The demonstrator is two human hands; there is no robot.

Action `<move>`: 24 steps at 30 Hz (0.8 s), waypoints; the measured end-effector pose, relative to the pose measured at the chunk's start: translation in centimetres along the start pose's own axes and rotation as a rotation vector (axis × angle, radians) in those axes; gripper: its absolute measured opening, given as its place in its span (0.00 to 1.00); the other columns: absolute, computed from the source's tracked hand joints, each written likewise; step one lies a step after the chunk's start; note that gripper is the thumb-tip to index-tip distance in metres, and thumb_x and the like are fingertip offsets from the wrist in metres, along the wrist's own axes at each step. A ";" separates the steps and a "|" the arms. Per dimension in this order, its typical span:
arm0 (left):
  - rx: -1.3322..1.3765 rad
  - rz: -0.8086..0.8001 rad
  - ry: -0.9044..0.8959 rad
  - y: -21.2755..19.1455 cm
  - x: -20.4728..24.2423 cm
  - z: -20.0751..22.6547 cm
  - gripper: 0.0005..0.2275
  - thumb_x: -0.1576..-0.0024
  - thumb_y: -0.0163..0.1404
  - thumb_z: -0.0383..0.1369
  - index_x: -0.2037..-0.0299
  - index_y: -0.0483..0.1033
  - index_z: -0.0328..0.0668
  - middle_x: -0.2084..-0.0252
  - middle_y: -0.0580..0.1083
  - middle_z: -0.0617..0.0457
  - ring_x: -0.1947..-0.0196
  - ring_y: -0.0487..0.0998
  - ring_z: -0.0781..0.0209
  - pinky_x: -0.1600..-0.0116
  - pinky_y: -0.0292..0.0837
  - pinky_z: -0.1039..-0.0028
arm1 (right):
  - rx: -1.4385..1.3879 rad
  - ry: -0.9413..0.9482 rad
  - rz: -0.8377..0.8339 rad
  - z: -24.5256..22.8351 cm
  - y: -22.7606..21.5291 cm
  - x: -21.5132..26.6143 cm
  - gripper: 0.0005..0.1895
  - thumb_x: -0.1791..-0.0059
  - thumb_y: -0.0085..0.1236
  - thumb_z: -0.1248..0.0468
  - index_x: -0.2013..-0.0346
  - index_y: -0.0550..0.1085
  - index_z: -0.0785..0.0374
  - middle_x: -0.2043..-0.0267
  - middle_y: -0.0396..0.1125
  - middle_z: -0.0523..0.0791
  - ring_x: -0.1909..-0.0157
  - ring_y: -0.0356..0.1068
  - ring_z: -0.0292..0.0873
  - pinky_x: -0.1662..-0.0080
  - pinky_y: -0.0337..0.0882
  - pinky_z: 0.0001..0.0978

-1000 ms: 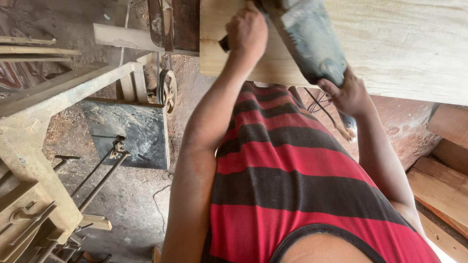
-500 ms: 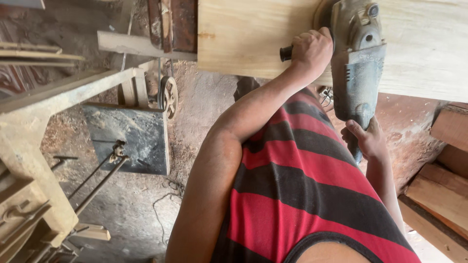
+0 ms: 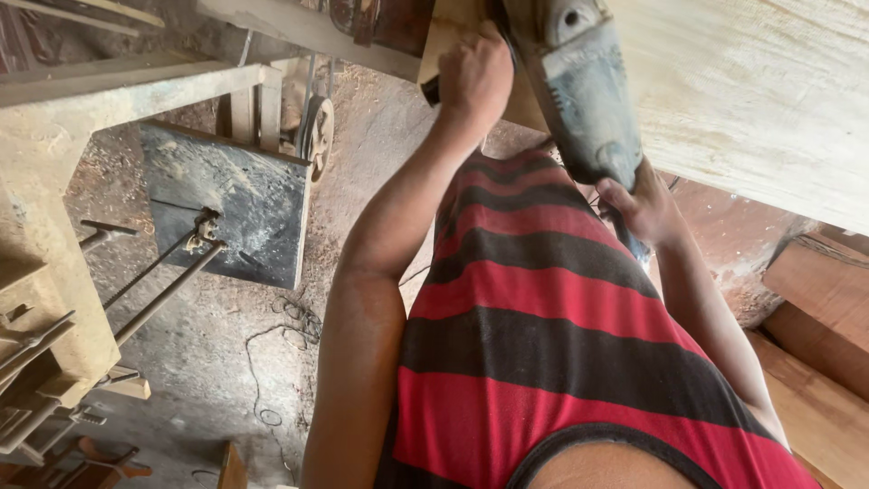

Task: The person sands a long wooden plank using a handheld electric sander, moving it along the surface while holding the plank with the other hand. The person then switches to a larger angle grinder to continue smoothing the plank's surface.

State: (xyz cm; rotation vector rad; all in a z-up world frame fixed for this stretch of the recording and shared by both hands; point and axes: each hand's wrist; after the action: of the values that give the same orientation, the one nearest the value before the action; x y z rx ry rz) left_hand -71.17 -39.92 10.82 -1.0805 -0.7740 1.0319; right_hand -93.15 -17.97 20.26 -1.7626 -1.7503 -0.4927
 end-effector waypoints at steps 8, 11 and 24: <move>-0.014 0.144 0.010 -1.3 -0.2 -4.8 0.06 0.42 0.46 0.26 0.69 0.74 0.34 0.78 0.76 0.43 0.81 0.79 0.56 0.79 0.74 0.66 | 0.204 0.094 -0.050 -3.6 1.4 -2.2 0.43 0.49 0.58 0.47 0.30 0.56 0.71 0.63 0.72 0.53 0.67 0.74 0.44 0.63 0.76 0.37; 0.068 -0.002 -0.002 -1.9 1.7 -3.6 0.08 0.39 0.47 0.25 0.70 0.75 0.33 0.82 0.75 0.44 0.86 0.76 0.60 0.84 0.70 0.69 | 0.235 0.111 -0.066 -1.9 1.1 -1.3 0.43 0.51 0.60 0.47 0.30 0.59 0.70 0.63 0.72 0.55 0.67 0.73 0.45 0.63 0.75 0.38; 0.049 -0.037 0.008 0.3 -2.8 -5.9 0.11 0.37 0.44 0.28 0.70 0.76 0.35 0.79 0.76 0.45 0.86 0.75 0.63 0.84 0.69 0.73 | 0.323 0.065 0.030 -5.9 1.4 -3.9 0.50 0.51 0.65 0.45 0.25 0.53 0.69 0.54 0.73 0.56 0.66 0.76 0.46 0.60 0.78 0.38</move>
State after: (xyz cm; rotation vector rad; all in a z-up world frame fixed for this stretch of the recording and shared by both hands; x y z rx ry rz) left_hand -67.01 -44.44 8.68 -1.0243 -0.7565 1.0095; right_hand -91.11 -24.67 21.98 -1.5252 -1.6512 -0.2350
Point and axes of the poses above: each hand's wrist, its own x-axis away from the middle knuckle, its own y-axis out of the palm, z = x × y
